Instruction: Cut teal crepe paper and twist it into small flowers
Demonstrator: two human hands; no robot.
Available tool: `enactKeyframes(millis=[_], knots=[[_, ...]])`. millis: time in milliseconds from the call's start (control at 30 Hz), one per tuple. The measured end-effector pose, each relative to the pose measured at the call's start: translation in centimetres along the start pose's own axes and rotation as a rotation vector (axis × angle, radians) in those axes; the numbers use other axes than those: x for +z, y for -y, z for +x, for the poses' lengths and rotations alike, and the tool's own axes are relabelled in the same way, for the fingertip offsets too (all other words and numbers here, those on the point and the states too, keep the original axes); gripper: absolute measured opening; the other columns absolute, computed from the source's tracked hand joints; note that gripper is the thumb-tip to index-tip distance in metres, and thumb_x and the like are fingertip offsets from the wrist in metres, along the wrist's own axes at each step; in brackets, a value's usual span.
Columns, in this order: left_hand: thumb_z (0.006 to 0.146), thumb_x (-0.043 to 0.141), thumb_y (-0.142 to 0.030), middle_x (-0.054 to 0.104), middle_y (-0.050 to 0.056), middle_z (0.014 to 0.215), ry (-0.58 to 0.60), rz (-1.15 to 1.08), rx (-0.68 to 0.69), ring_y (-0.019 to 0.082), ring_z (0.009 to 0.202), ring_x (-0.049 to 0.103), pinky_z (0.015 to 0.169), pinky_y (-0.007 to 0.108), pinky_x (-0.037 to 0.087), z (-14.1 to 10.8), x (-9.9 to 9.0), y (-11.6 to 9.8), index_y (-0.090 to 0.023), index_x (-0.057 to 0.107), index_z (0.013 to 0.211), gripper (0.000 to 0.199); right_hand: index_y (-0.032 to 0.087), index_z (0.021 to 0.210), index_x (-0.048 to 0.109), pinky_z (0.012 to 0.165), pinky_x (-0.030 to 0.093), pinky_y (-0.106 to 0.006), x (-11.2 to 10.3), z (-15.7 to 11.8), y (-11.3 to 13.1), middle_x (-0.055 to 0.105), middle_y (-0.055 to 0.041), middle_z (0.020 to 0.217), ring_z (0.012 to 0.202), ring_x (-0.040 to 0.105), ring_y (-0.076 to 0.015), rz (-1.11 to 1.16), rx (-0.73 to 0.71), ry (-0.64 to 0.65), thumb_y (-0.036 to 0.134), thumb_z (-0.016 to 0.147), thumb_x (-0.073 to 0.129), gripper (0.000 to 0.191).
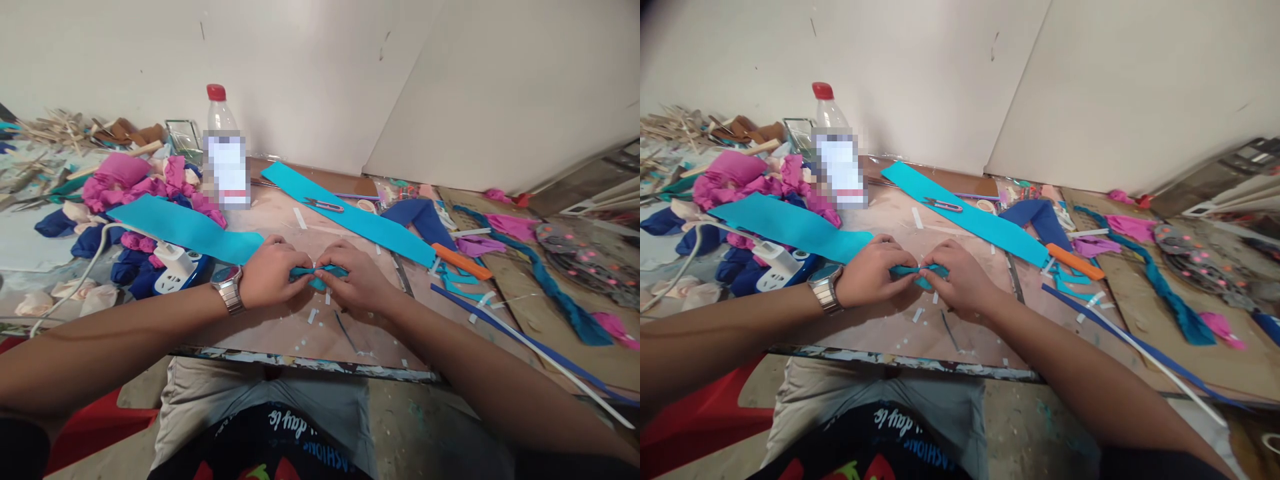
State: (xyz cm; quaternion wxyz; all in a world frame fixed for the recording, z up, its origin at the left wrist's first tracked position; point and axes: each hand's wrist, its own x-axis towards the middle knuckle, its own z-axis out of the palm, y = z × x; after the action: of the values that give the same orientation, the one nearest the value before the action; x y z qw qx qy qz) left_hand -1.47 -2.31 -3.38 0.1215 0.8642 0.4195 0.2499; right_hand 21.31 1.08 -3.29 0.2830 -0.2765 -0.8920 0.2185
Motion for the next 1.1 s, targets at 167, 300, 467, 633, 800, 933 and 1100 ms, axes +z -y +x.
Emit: enactKeyframes(millis=[167, 300, 467, 633, 800, 933, 1100], knots=[[0.097, 0.062, -0.037, 0.078, 0.005, 0.086, 0.008, 0.006, -0.001, 0.023, 0.083, 0.07, 0.092, 0.042, 0.042, 0.05, -0.11, -0.1, -0.02, 0.075, 0.092, 0.022, 0.023, 0.089, 0.072, 0.084, 0.051, -0.038, 0.02, -0.01, 0.2, 0.074, -0.0044, 0.087, 0.091, 0.064, -0.0225, 0.027, -0.014, -0.025, 0.028, 0.096, 0.065, 0.011], [0.098, 0.062, -0.038, 0.078, 0.005, 0.086, 0.01, 0.004, 0.001, 0.023, 0.083, 0.071, 0.092, 0.042, 0.042, 0.05, -0.15, -0.15, -0.02, 0.075, 0.093, 0.023, 0.023, 0.088, 0.072, 0.082, 0.052, -0.037, 0.14, -0.08, 0.14, 0.075, -0.0046, 0.088, 0.091, 0.065, -0.0224, 0.044, 0.018, -0.037, 0.026, 0.093, 0.068, 0.007], [0.097, 0.064, -0.036, 0.08, 0.004, 0.088, 0.029, -0.003, -0.001, 0.023, 0.085, 0.071, 0.092, 0.042, 0.042, 0.03, -0.21, -0.16, -0.021, 0.076, 0.095, 0.02, 0.023, 0.088, 0.072, 0.084, 0.051, -0.037, 0.01, -0.06, 0.36, 0.075, -0.0046, 0.087, 0.09, 0.066, -0.0221, 0.039, 0.002, -0.028, 0.025, 0.093, 0.067, 0.007], [0.1, 0.061, -0.036, 0.08, 0.004, 0.087, 0.053, 0.004, -0.006, 0.023, 0.085, 0.071, 0.093, 0.042, 0.043, 0.05, -0.23, 0.07, -0.022, 0.078, 0.095, 0.022, 0.022, 0.089, 0.072, 0.082, 0.052, -0.037, -0.27, 0.04, 0.23, 0.075, -0.0046, 0.088, 0.09, 0.066, -0.0218, 0.034, 0.018, -0.025, 0.028, 0.095, 0.068, 0.009], [0.1, 0.064, -0.038, 0.08, 0.003, 0.085, 0.032, 0.029, -0.014, 0.023, 0.084, 0.072, 0.09, 0.041, 0.043, 0.14, -0.13, 0.43, -0.023, 0.079, 0.093, 0.022, 0.022, 0.095, 0.073, 0.087, 0.051, -0.04, -0.43, 0.15, -0.08, 0.076, -0.0062, 0.093, 0.093, 0.067, -0.0233, -0.019, -0.038, -0.025, 0.031, 0.097, 0.066, 0.011], [0.099, 0.065, -0.038, 0.08, 0.003, 0.085, 0.042, 0.025, -0.015, 0.023, 0.084, 0.072, 0.089, 0.04, 0.043, 0.16, -0.1, 0.43, -0.023, 0.079, 0.093, 0.021, 0.023, 0.092, 0.073, 0.091, 0.051, -0.042, -0.43, 0.21, -0.02, 0.077, -0.0062, 0.093, 0.095, 0.068, -0.0241, -0.001, -0.048, -0.012, 0.03, 0.098, 0.065, 0.012], [0.099, 0.063, -0.039, 0.081, 0.003, 0.086, 0.036, 0.017, -0.014, 0.023, 0.084, 0.073, 0.089, 0.04, 0.044, 0.15, -0.2, 0.38, -0.024, 0.079, 0.097, 0.022, 0.023, 0.096, 0.076, 0.089, 0.053, -0.041, -0.6, 0.33, -0.04, 0.079, -0.0067, 0.097, 0.097, 0.071, -0.0245, 0.042, 0.018, 0.019, 0.034, 0.096, 0.07, 0.012]])
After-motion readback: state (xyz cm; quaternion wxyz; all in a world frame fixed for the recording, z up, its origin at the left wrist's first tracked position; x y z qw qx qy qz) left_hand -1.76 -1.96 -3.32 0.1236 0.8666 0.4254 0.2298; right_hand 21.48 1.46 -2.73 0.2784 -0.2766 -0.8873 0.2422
